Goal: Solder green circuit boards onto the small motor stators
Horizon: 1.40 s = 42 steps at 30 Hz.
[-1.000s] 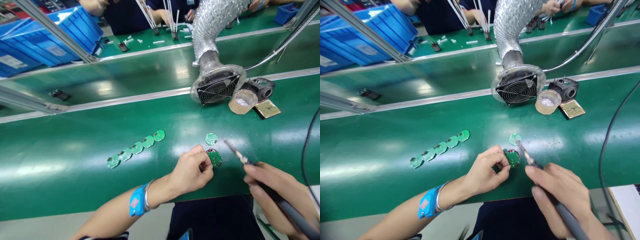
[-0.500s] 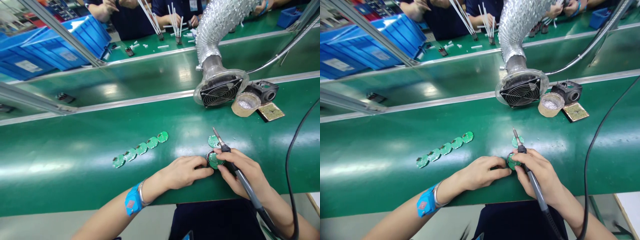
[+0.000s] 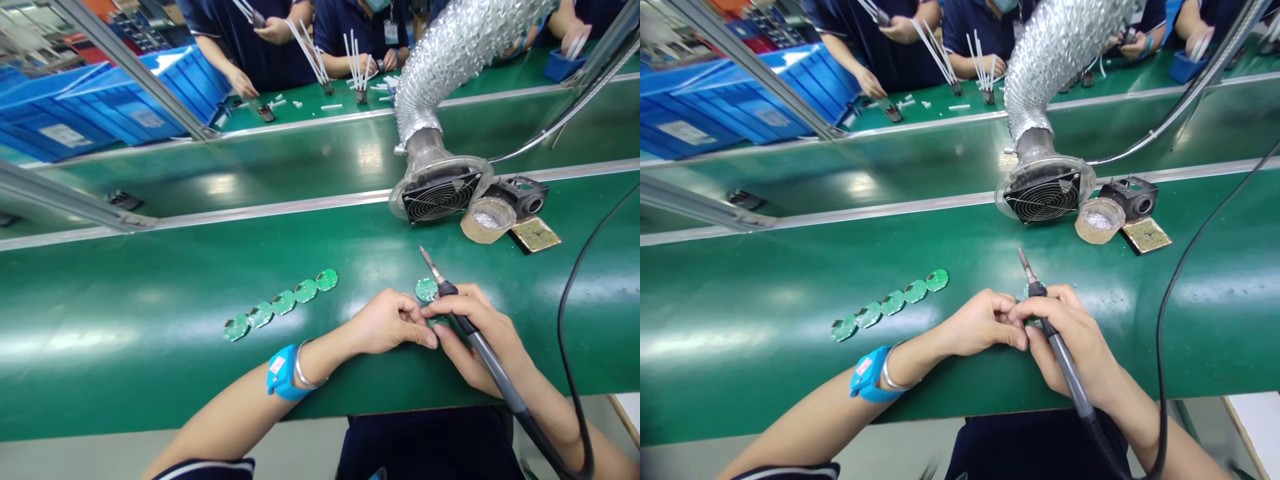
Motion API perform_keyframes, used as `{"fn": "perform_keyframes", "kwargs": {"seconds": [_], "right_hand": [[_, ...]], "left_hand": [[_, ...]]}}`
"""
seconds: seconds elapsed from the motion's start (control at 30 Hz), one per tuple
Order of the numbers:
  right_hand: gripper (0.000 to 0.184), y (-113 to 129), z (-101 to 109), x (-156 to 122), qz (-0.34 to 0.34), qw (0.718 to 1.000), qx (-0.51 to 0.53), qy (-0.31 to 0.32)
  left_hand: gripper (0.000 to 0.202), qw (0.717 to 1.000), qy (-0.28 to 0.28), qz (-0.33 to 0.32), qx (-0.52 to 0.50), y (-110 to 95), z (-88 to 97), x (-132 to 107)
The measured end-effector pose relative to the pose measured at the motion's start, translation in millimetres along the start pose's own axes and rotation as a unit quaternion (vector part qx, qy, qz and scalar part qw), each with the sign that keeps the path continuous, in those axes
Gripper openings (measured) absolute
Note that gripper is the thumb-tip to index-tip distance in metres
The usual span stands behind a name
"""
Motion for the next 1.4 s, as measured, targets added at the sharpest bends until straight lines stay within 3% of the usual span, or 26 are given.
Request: {"fn": "perform_keyframes", "kwargs": {"seconds": [0.1, 0.2, 0.5, 0.7, 0.83, 1.13, 1.4], "right_hand": [[0.031, 6.1, -3.2, 8.1, 0.044, 0.999, 0.001, 0.016], [0.03, 3.8, -5.6, 9.0, 0.039, 0.999, -0.021, 0.023], [0.034, 7.1, -1.1, -8.8, 0.031, 0.995, -0.082, -0.057], [0.048, 17.0, 30.3, -21.1, -0.001, 0.996, -0.075, -0.048], [0.034, 30.3, 43.1, -24.3, -0.008, 0.998, -0.065, -0.026], [0.021, 26.0, 35.6, -24.4, -0.042, 0.999, -0.03, -0.004], [0.022, 27.2, 34.0, -20.0, -0.02, 1.0, 0.001, 0.02]], "left_hand": [[0.033, 1.0, 0.018, -0.008, -0.005, -0.7, -1.6, -2.0], [0.026, 1.0, 0.016, -0.019, -0.005, 0.7, -1.4, -6.1], [0.004, 0.98, -0.132, -0.107, 0.1, -8.8, 8.0, -13.6], [0.005, 0.975, -0.14, -0.105, 0.135, -15.0, 7.6, -14.0], [0.006, 0.976, -0.141, -0.098, 0.135, -14.5, 8.2, -13.7], [0.008, 0.977, -0.134, -0.107, 0.129, -14.1, 8.7, -12.4], [0.007, 0.978, -0.131, -0.101, 0.126, -12.9, 8.7, -11.8]]}}
Point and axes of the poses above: each hand's wrist, its own x-axis towards the middle knuckle, its own z-axis out of the back of the hand, y = z × x, the point moved 8 cm from there along x, towards the middle knuckle, and after that the axes turned 2 degrees about x, right-handed, at the moved point
